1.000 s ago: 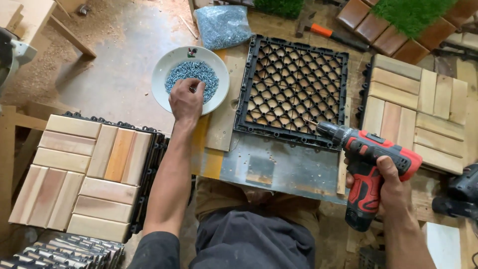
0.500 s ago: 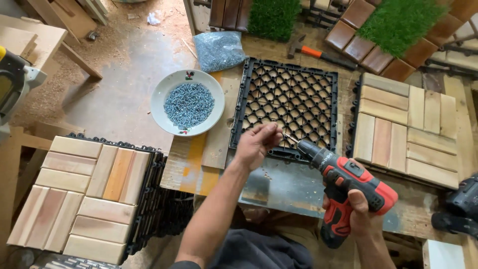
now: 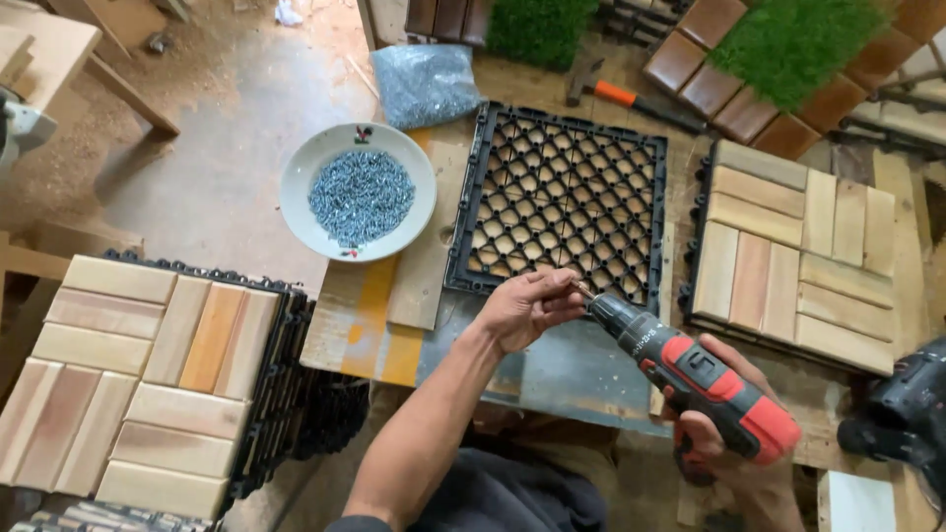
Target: Assembling wooden floor tiles by placing wood slats into a plastic grid and securing them with a power drill.
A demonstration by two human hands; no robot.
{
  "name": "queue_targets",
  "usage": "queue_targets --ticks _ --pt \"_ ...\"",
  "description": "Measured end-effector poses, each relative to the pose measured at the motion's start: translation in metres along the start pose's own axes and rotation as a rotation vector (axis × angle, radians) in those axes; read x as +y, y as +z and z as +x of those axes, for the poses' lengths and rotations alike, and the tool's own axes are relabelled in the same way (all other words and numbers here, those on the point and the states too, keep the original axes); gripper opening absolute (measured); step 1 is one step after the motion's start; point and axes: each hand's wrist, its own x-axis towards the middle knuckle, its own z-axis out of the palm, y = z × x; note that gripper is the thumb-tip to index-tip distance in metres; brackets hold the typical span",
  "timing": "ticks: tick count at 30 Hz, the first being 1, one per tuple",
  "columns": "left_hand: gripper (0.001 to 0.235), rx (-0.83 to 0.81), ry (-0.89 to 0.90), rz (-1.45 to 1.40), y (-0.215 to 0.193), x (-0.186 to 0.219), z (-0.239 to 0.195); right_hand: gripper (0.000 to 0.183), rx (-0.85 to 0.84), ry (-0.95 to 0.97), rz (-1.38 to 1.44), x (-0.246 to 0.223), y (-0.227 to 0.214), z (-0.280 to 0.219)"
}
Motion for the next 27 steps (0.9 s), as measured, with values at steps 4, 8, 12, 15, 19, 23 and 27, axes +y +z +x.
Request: queue_targets --ticks 4,8,12,15,19,23,27 --pt "0.028 -0.009 0.002 0.065 0.011 0.000 -0.004 0.096 -0.070 -0.048 -0.032 0.000 -0.021 0.002" --pt "0.032 -0.063 -0.023 0.091 0.005 -0.004 -0.013 0.082 -0.161 -0.159 -0.552 -0.028 -0.026 0.015" --pt "0.038 0.214 0.256 0.766 0.044 0.025 -0.028 0.076 -0.005 0.372 -0.436 -0.072 -0.007 0.050" --pt "0.045 0.120 0.959 1.687 0.013 0.027 0.006 0.026 -0.016 0.479 -0.525 -0.089 -0.002 0.082" --pt "0.120 0.163 0.440 2.393 -0.008 0.028 0.026 0.023 -0.108 0.501 -0.596 -0.107 0.017 0.106" --pt "0.122 0.216 0.473 2.582 -0.014 0.026 0.029 0.031 -0.148 0.640 -0.743 -0.134 0.045 0.122" --pt "0.120 0.218 0.404 2.618 -0.010 0.025 0.026 0.049 -0.254 0.631 -0.767 -0.142 0.058 0.132"
